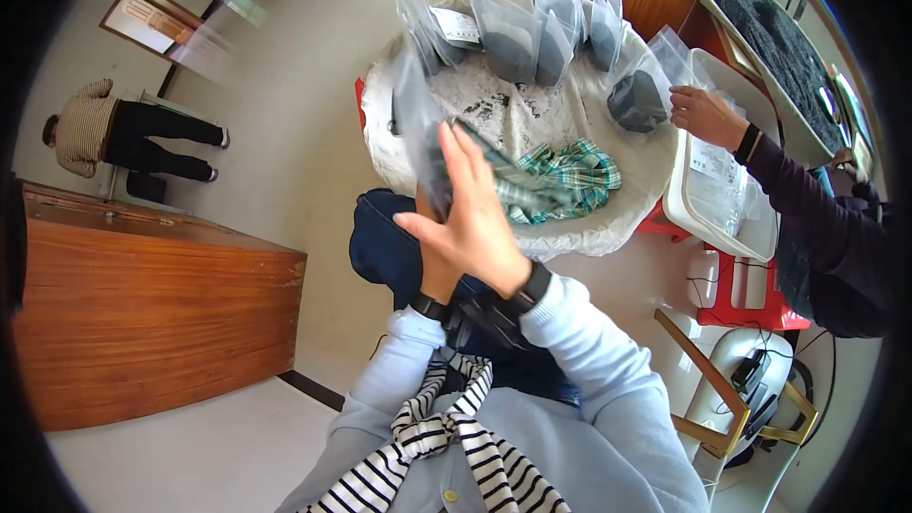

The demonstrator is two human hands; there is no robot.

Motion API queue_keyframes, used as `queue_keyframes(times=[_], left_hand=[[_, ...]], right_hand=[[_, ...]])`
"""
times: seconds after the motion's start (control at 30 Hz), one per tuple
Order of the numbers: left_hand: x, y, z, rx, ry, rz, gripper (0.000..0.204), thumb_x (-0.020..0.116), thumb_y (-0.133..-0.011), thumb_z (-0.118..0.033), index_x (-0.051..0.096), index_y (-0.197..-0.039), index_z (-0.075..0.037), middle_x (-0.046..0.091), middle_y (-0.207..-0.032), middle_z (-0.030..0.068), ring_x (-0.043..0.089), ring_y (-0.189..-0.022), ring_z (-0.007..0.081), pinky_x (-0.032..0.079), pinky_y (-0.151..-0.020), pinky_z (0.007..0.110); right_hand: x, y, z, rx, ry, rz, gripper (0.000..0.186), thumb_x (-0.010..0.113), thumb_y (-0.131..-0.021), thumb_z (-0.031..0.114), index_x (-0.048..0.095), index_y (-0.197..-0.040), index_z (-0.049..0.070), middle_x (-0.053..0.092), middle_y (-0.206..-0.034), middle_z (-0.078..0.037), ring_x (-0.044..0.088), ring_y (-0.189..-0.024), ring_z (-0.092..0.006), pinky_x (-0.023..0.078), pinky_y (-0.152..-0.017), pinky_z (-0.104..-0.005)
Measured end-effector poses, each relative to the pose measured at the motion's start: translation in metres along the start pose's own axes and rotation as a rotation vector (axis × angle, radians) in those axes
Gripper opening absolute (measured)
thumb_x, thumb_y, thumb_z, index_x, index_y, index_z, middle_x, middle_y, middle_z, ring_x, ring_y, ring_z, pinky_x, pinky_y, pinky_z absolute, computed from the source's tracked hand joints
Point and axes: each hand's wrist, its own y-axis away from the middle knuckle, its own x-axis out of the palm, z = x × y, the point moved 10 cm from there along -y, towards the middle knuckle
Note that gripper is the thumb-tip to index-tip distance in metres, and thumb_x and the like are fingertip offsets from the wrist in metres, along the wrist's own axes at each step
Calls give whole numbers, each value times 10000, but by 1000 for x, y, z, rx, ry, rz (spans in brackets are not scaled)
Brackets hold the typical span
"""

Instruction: The person handles plastic bags containing black material, turning them over and setting them aside. They move a plaid cloth and other bags on the table before picking up and setting down more bags.

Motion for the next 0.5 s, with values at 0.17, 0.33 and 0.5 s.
queue_keyframes(times=[0.17, 0.33, 0.5], left_hand=[[-9, 11, -25, 150, -118, 3, 743, 602, -845, -98, 144, -1427, -42, 339, -1375, 157, 370, -1246, 283, 349, -1002, 407], [-19, -3, 1, -224, 622, 108, 908, 678, -828, -227, 20, -1450, -154, 313, -1396, 142, 365, -1252, 288, 366, -992, 440], [-1, 0, 10, -395, 742, 275, 897, 658, -836, -377, 26, -1448, -207, 332, -1393, 99, 407, -1227, 272, 396, -971, 437]], right_hand=[[5, -11, -49, 255, -382, 66, 441, 442, -970, 261, 438, -1322, -4, 534, -1250, -160, 507, -1168, -259, 369, -999, -325], [-16, -18, -74, 485, -1113, 73, 501, 277, -1014, 332, 452, -1289, -49, 550, -1229, -154, 534, -1129, -251, 397, -983, -344], [-11, -9, -71, 567, -1094, 116, 535, 274, -1010, 355, 441, -1284, -73, 521, -1264, -162, 520, -1145, -242, 396, -986, -356]])
